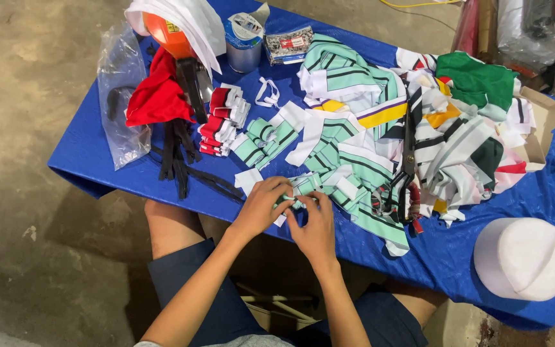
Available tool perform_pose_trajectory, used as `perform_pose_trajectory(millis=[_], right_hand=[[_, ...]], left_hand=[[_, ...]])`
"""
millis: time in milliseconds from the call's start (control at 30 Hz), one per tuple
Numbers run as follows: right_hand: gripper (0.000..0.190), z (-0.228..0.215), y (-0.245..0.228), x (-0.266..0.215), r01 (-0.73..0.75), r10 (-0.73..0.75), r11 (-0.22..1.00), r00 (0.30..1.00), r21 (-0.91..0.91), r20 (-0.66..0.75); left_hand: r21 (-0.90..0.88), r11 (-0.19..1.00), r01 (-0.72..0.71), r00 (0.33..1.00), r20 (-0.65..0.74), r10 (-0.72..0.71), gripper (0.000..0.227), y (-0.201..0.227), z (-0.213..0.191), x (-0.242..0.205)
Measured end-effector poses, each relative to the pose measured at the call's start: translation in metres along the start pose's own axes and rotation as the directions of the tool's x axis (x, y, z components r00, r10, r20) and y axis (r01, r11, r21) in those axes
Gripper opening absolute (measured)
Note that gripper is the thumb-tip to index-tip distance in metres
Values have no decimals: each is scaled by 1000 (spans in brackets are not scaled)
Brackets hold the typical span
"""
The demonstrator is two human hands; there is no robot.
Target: Sorting and organizing various fabric scraps into categorized piles on a workstation table.
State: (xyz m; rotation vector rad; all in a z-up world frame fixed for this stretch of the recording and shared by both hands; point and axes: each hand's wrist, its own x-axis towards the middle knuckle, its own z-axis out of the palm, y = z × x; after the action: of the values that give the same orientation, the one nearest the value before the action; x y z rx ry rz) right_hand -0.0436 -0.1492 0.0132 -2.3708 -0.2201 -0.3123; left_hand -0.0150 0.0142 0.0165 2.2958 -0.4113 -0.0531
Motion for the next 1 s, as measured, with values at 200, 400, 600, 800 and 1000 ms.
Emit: perform_pose_trajectory(millis=[200, 400, 600, 800, 1000], right_hand=[[18, -18, 18, 33, -326, 303, 938, 937, 122, 174], [29, -32, 9, 113, -215, 209, 972, 975, 92, 74], [56, 45, 26, 194, -50, 54, 999, 969, -20, 239], [29, 76, 37, 228, 55, 74, 930, 941, -364, 330], [20, 100, 59, 240, 165, -32, 944, 906, -284, 422]], left_hand=[[-3, 1000, 28, 985, -172, -28, 28, 1, -23, 24], [348, 918, 189, 964, -244, -106, 30, -63, -35, 117], [375, 866, 331, 922, 67, -381, 49, -127, -31, 175], [304, 898, 320, 914, 149, -376, 55, -66, -69, 144], [219, 906, 361, 830, 368, -420, 66, -70, -84, 141]])
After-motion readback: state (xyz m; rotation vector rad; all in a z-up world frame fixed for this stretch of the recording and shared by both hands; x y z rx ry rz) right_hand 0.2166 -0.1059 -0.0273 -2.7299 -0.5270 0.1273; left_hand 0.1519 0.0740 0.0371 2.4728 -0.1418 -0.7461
